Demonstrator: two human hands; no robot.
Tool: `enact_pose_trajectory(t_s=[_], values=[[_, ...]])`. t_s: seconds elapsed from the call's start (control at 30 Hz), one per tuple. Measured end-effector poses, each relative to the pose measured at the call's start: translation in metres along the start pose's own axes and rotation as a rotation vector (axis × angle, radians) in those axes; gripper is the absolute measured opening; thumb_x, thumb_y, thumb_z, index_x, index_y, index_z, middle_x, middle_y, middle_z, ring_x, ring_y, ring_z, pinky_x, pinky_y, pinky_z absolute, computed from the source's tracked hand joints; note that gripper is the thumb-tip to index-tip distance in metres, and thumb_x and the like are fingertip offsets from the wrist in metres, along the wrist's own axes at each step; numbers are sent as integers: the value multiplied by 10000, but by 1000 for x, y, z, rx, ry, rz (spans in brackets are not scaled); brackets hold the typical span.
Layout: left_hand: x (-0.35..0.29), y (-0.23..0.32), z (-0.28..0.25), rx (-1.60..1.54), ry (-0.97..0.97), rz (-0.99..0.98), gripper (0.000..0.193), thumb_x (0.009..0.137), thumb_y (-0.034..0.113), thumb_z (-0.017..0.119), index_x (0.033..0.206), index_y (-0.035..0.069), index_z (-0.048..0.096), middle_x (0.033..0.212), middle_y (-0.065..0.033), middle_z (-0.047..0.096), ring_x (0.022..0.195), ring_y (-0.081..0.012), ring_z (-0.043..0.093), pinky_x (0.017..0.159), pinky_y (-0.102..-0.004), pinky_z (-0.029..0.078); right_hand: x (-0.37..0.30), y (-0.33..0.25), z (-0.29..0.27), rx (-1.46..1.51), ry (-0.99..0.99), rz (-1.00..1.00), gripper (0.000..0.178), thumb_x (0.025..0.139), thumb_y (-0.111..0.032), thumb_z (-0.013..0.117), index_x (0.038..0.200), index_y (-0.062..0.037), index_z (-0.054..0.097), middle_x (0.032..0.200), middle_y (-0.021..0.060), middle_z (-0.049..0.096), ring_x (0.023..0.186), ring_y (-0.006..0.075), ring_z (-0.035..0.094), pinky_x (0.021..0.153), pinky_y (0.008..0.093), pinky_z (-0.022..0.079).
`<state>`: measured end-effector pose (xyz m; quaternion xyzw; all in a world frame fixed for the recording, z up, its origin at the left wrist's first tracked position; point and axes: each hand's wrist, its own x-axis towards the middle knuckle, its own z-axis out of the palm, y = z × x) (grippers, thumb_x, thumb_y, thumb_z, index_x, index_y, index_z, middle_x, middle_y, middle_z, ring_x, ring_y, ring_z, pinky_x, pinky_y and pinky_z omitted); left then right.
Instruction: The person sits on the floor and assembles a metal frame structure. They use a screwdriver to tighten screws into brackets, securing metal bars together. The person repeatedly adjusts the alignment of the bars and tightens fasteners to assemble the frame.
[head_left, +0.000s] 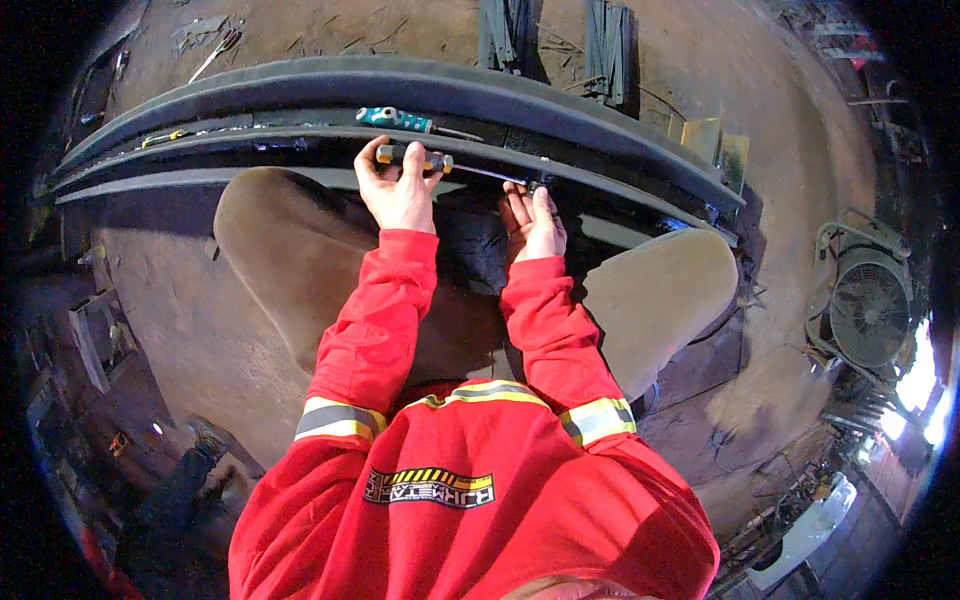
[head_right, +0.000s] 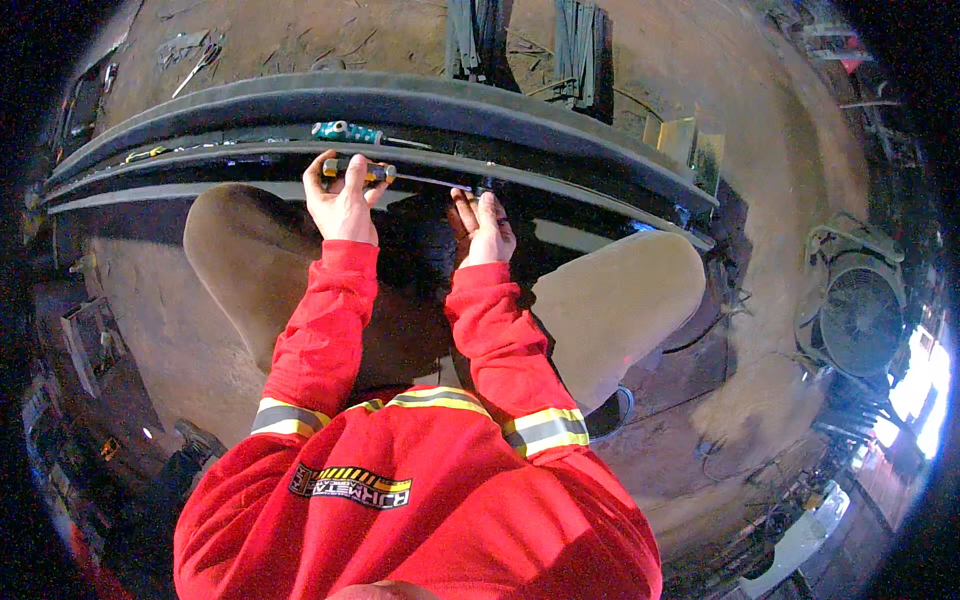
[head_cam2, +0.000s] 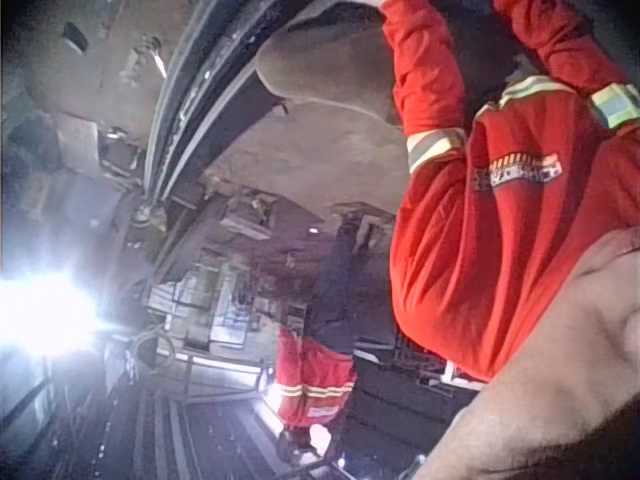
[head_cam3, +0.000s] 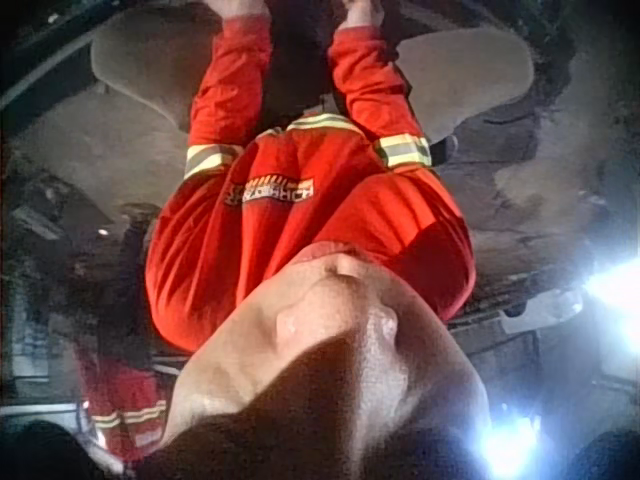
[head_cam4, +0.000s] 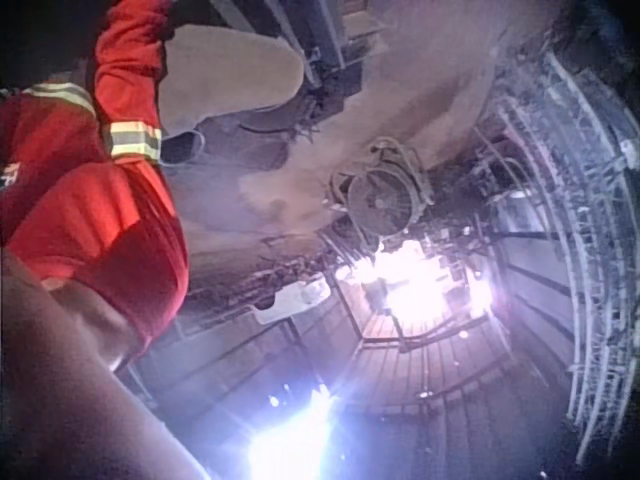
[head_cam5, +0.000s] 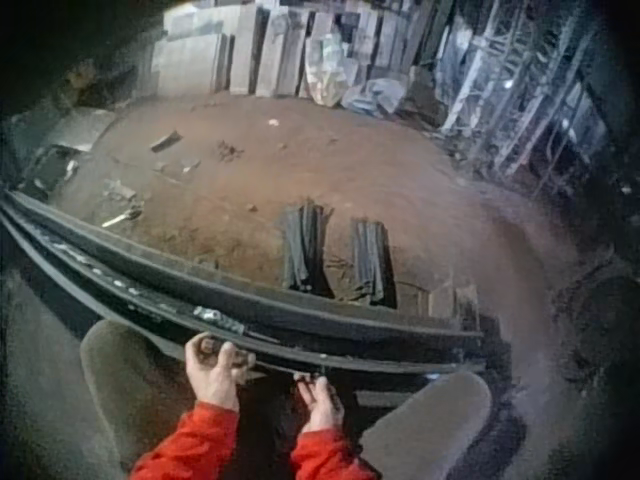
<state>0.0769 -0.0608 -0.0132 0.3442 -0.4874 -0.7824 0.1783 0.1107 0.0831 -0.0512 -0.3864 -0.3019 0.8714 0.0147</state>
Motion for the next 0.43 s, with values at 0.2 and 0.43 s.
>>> enact_pose_trajectory(t_s=[0.2, 0.43], values=[[0, -7, -7, -22, 28, -33, 413, 813, 16, 663, 1145, 105, 434, 886, -89, 596, 743, -187, 617, 610, -373, 585, 1, 4, -3, -50, 1, -9, 159, 902, -183, 589, 981, -46, 574, 1041, 157, 627, 970, 292, 635, 776, 392, 551], [5, -19, -8, -38, 33, -72, 438, 810, 33, 678, 1161, 106, 427, 904, -90, 594, 756, -193, 622, 574, -368, 576, 3, 3, -1, -37, 0, -10, 172, 904, -175, 584, 1001, -34, 562, 1084, 182, 606, 999, 330, 620, 790, 425, 556]])
